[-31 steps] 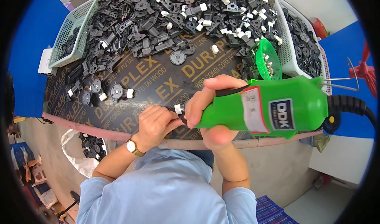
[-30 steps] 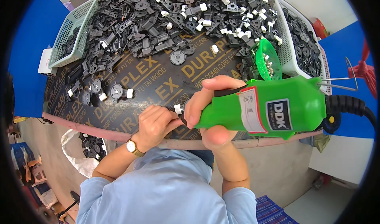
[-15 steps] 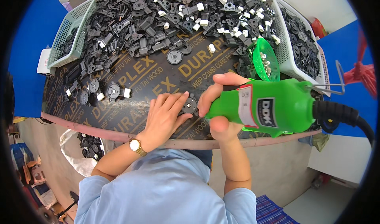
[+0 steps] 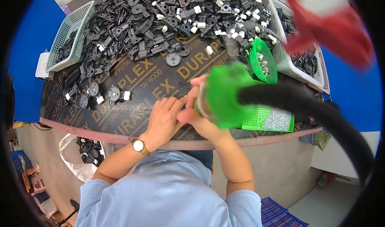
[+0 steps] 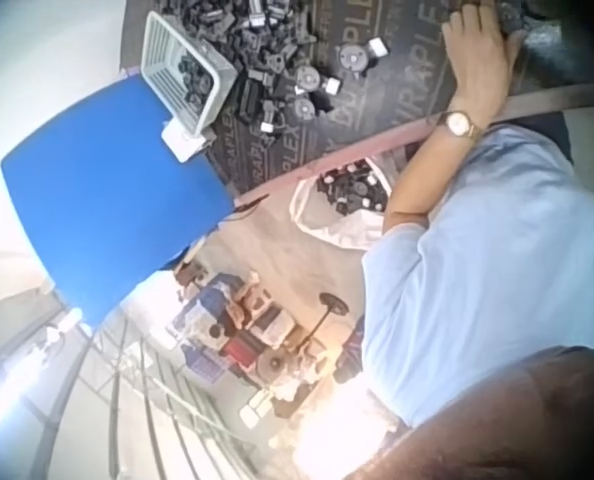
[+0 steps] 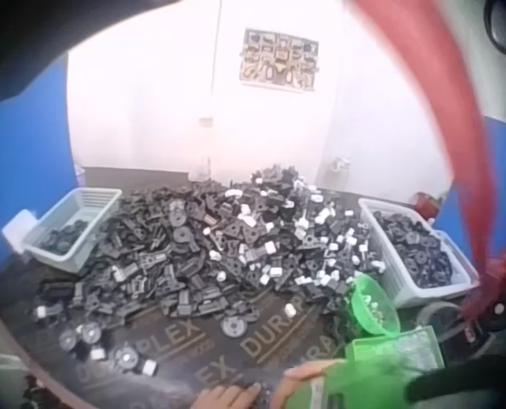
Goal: Assembling small circular plastic components using an electric screwdriver and screws.
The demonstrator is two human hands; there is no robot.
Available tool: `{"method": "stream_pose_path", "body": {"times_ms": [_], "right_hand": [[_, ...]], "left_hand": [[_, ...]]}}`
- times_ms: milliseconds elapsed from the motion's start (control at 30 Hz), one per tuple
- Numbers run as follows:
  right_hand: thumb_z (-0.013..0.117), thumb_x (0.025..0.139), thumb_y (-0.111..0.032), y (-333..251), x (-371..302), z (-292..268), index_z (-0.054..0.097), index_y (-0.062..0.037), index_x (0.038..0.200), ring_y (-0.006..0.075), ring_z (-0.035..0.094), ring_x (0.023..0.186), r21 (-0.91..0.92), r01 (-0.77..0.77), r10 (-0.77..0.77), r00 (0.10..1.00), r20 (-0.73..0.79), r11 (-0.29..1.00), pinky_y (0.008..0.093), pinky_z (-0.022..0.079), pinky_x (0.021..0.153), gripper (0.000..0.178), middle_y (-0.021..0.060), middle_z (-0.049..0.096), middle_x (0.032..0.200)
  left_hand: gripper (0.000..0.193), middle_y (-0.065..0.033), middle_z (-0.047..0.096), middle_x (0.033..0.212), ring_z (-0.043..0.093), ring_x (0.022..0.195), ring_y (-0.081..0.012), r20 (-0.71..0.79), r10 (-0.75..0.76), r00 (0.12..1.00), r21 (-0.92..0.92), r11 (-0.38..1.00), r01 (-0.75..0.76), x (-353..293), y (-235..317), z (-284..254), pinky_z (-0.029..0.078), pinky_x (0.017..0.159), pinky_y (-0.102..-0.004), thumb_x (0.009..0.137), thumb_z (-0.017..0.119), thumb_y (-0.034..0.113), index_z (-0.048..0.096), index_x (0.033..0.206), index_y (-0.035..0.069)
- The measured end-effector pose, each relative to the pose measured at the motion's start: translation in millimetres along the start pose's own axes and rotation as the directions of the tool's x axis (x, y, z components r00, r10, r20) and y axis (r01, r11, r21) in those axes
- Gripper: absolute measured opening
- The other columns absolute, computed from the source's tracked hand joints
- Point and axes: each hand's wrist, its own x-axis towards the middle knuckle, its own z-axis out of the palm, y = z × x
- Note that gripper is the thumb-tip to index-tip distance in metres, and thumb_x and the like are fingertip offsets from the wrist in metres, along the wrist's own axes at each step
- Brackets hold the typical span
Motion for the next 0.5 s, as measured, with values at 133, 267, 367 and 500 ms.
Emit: {"method": "stream_pose_path", "body": {"times_ms": [133,267,367,500], "right_hand": [[0.081,0.070,-0.025,11.6,-0.7,11.2,0.045,0.0010,0.107,0.0124,0.049,0.053,0.067,-0.029,0.041,0.983,-0.179,0.997,0.0227,0.040,0.047,0.058,0.0055,0.053,0.065],[0.074,0.075,-0.008,13.5,-2.5,13.4,0.045,0.0011,0.105,0.0114,0.049,0.053,-0.116,0.022,-0.050,0.969,-0.243,0.993,0.0215,0.040,0.048,0.042,0.0048,0.052,0.065],[0.076,0.075,-0.013,10.1,-1.2,13.6,0.045,0.0011,0.106,0.0097,0.048,0.052,-0.175,0.005,-0.039,0.980,-0.197,0.985,0.0198,0.038,0.047,0.046,0.0037,0.052,0.065],[0.074,0.077,-0.032,3.2,5.3,6.5,0.043,0.0010,0.112,0.0099,0.047,0.049,-0.056,0.007,-0.018,0.980,-0.200,0.998,0.0213,0.039,0.045,0.057,0.0037,0.051,0.062]], "left_hand": [[0.047,-0.0079,0.053,0.084,0.051,0.076,-0.0241,-0.048,0.031,0.998,-0.019,0.999,-0.032,-1.2,-2.2,6.4,0.043,0.068,-0.0341,0.077,0.068,0.030,0.056,0.111,0.001],[0.045,-0.0090,0.053,0.084,0.052,0.076,-0.0250,-0.026,0.022,0.999,-0.037,0.999,-0.023,-4.6,0.7,8.3,0.043,0.067,-0.0354,0.077,0.068,0.030,0.056,0.109,0.000],[0.044,-0.0100,0.054,0.084,0.054,0.076,-0.0265,-0.058,0.040,0.998,-0.059,0.997,-0.043,-4.9,2.2,7.0,0.044,0.067,-0.0365,0.077,0.069,0.029,0.056,0.106,-0.001],[0.044,-0.0107,0.055,0.085,0.054,0.075,-0.0284,-0.032,0.011,0.999,-0.051,0.999,-0.013,-3.9,2.8,8.6,0.044,0.067,-0.0370,0.076,0.070,0.030,0.056,0.105,0.000]]}}
